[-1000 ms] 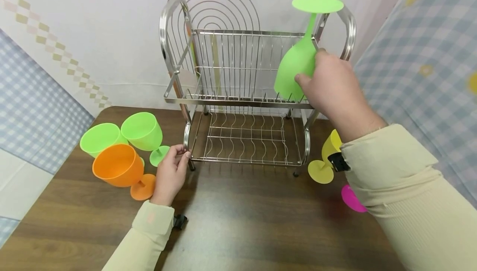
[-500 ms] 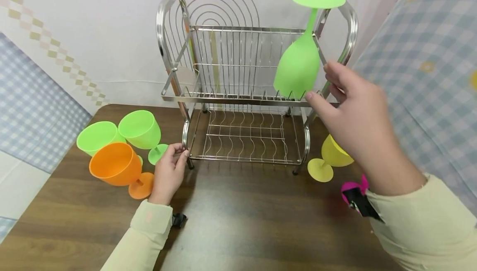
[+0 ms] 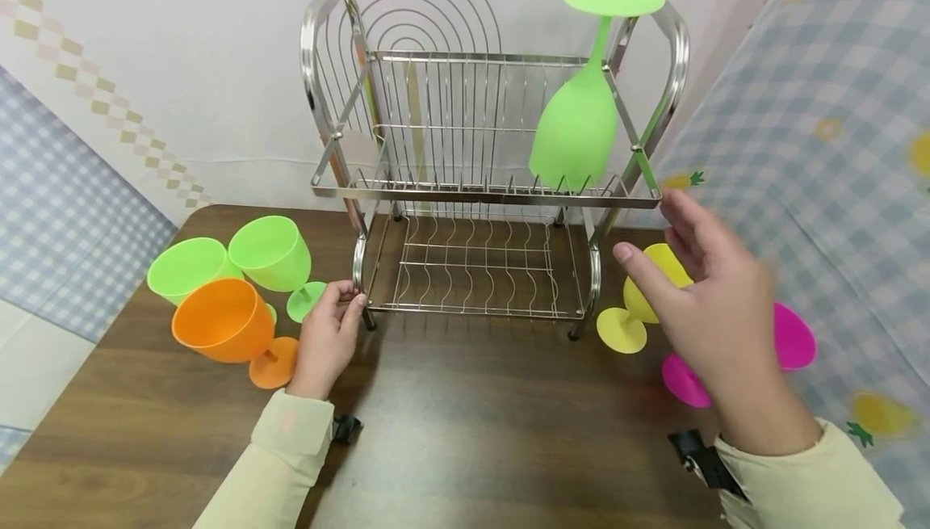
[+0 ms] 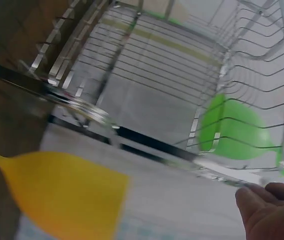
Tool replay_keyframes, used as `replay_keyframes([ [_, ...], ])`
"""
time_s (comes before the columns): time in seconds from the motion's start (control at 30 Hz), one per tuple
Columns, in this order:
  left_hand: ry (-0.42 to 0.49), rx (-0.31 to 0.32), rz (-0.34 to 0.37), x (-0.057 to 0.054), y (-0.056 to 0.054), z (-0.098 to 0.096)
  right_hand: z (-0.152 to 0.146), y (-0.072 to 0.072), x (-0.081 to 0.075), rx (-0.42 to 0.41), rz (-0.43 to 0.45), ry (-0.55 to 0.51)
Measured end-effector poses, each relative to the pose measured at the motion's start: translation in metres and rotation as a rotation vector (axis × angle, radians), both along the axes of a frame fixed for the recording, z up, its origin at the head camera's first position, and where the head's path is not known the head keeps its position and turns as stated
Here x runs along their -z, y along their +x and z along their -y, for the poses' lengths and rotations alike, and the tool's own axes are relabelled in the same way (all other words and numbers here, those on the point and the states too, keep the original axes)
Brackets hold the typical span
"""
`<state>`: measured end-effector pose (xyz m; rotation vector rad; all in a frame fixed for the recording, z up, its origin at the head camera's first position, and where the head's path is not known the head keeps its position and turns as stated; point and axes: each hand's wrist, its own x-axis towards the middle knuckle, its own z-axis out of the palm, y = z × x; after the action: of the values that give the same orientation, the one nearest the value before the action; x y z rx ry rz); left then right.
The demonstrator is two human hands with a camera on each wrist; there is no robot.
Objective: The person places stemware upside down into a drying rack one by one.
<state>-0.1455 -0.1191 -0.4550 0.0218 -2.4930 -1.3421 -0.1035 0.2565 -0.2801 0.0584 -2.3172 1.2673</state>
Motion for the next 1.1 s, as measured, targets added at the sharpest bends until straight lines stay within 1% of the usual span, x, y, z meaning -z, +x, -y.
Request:
replay_keyframes([
  [0.1,0.0,0.002,-0.001,0.0,0.0,0.0,-0.005,0.002,0.013,0.03,0.03,-0.03],
  [0.33,-0.006,0.004,-0.006,0.001,0.0,0.0,-0.012,0.001,0.053,0.154,-0.073,-0.098],
  [0.4,-0.007,0.005,0.001,0.001,0.0,0.0,-0.016,0.0,0.061,0.179,-0.052,-0.101],
  [0.5,-0.007,0.003,0.008,0.002,-0.001,0.0,-0.022,-0.004,0.071,0.2,0.017,-0.108],
  [0.6,-0.007,0.001,0.006,0.003,-0.001,0.001,-0.027,-0.008,0.078,0.229,0.097,-0.088],
  [0.77,-0.01,0.001,-0.001,0.003,-0.001,0.001,-0.036,-0.015,0.089,0.267,0.182,-0.067],
  [0.93,-0.008,0.002,0.011,0.003,-0.001,0.002,-0.041,-0.021,0.1,0.267,0.203,-0.124],
  [1.1,0.001,0.013,0.029,0.002,0.0,0.002,-0.041,-0.024,0.11,0.319,0.235,-0.156],
])
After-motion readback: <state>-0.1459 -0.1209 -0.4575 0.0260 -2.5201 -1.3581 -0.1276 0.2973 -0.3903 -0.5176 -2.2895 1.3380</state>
